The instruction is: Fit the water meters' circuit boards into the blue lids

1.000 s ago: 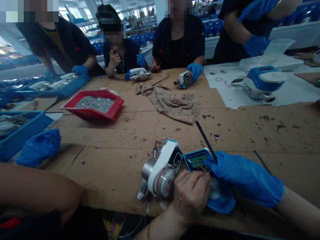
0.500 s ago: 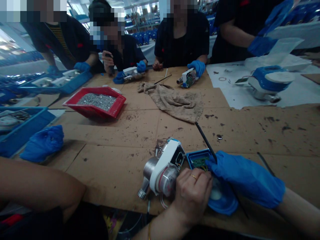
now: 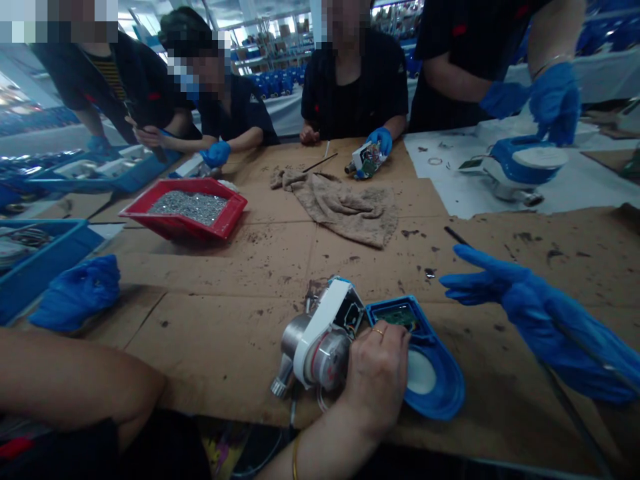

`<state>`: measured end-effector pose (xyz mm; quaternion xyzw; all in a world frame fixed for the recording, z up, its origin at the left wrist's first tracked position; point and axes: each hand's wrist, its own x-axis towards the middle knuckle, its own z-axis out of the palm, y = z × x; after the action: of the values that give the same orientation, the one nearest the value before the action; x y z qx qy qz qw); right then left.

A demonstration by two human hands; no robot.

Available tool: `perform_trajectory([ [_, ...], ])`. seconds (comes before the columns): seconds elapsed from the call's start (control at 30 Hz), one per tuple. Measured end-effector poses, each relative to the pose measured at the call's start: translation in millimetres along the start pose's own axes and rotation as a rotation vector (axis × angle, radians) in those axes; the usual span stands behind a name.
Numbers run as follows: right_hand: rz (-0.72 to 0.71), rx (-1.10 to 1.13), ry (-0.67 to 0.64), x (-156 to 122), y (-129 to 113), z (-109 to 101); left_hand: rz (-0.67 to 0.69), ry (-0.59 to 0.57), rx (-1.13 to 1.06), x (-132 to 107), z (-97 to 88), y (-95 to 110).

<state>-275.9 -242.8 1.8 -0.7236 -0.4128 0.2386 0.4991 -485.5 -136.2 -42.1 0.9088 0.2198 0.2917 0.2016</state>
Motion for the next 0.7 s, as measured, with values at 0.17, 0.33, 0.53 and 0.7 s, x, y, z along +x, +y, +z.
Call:
perform_trajectory([
  [0.17, 0.176, 0.382, 0.331, -1.4, 1.7, -1.7, -0.006, 0.029, 0.049, 0.8, 3.6, 0.8],
  [0.33, 0.286, 0.456, 0.435, 0.0, 0.7, -2.3, -0.040, 0.028, 0.079, 1.2, 4.6, 1.7],
  [0.53, 0.240, 0.233, 0.337, 1.7, -3.1, 4.3, -0.105, 0.009, 0.138, 8.2, 6.1, 2.2],
  [0.7, 0.143, 0.185, 0.369, 6.2, -11.9, 13.9, -0.162, -0.019, 0.200, 14.5, 8.2, 1.9],
])
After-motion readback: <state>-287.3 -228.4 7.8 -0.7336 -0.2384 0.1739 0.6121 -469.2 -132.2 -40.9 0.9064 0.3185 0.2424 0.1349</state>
